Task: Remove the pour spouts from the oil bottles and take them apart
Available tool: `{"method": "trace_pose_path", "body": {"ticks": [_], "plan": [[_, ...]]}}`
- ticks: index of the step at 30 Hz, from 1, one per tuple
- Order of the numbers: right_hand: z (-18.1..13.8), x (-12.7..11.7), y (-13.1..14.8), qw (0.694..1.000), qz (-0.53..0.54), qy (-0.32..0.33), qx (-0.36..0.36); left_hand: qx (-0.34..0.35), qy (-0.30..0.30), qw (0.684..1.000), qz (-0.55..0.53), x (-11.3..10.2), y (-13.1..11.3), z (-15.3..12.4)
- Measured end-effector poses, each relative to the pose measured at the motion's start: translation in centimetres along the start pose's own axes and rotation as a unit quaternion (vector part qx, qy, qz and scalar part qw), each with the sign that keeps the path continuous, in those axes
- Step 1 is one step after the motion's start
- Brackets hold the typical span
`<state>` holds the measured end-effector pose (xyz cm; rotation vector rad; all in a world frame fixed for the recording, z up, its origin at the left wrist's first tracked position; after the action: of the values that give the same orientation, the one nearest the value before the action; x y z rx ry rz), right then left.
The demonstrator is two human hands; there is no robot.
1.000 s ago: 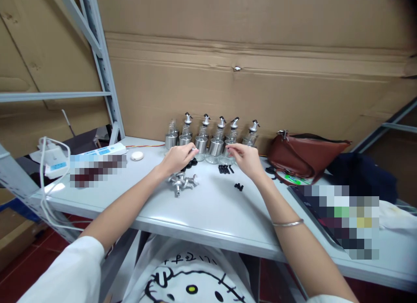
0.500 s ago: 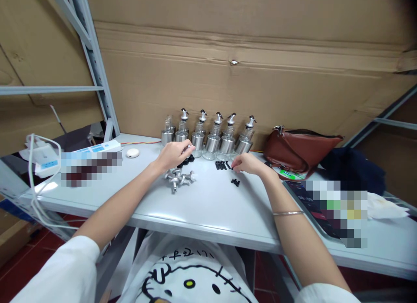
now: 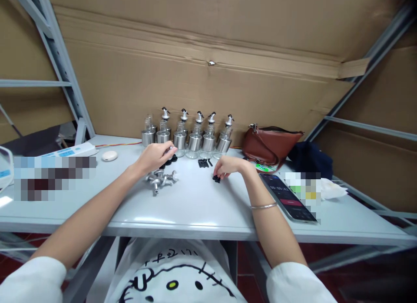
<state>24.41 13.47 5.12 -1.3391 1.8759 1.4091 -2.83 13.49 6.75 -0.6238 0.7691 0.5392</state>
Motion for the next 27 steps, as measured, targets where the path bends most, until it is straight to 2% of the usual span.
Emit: {"method": "trace_pose_path", "body": {"ticks": [3,4,6,8,9,10,12,14,19,23,27], "plan": [[0.1,-0.2,-0.1,1.0,-0.013,-0.001,-0.003,-0.011,0.008,1.0,-0.006,0.2,0.1,0.1],[0.2,-0.4,0.1,0.999,-0.028,-0.027,-0.021,-0.014,0.009,1.0,-0.009,0.2,0.1,0.1],[0.3,-0.7,1.0,0.983,-0.063,-0.145,-0.089,-0.017,0.008,1.0,-0.016,0.5,-0.1,0.0],[0.2,-0.4,2.6,0.935,-0.068,-0.295,-0.184,-0.013,0.015,0.999,-0.031,0.8,-0.4,-0.2],[0.1,0.1,3.6,0.908,-0.054,-0.346,-0.231,-0.008,0.023,0.999,-0.043,1.0,-0.7,-0.2],[-0.1,0.8,4.7,0.888,-0.032,-0.368,-0.275,-0.002,0.032,0.998,-0.056,1.2,-0.9,-0.3],[-0.2,2.7,6.9,0.875,-0.007,-0.33,-0.353,0.013,0.049,0.995,-0.082,1.5,-1.3,-0.5],[-0.4,4.5,8.5,0.876,0.0,-0.287,-0.388,0.027,0.058,0.994,-0.092,1.6,-1.5,-0.6],[-0.3,6.2,9.3,0.905,0.094,-0.198,-0.364,0.04,0.048,0.993,-0.098,1.8,-1.6,-0.8],[-0.3,5.9,9.0,0.899,0.081,-0.221,-0.369,0.056,0.083,0.987,-0.122,2.4,-1.8,-0.8],[-0.4,5.3,8.9,0.894,0.013,-0.288,-0.343,0.065,0.061,0.995,-0.053,2.5,-1.5,-0.6]]}}
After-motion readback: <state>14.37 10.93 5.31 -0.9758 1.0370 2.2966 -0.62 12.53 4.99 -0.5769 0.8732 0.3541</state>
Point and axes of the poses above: each hand's wrist, its own z-axis towards the middle knuckle, its own x-axis out of the palm, y = z × x, the point moved 2 cm from there along z, towards the middle knuckle, and after that the axes turned 4 degrees about -z, right-handed, at the moved point
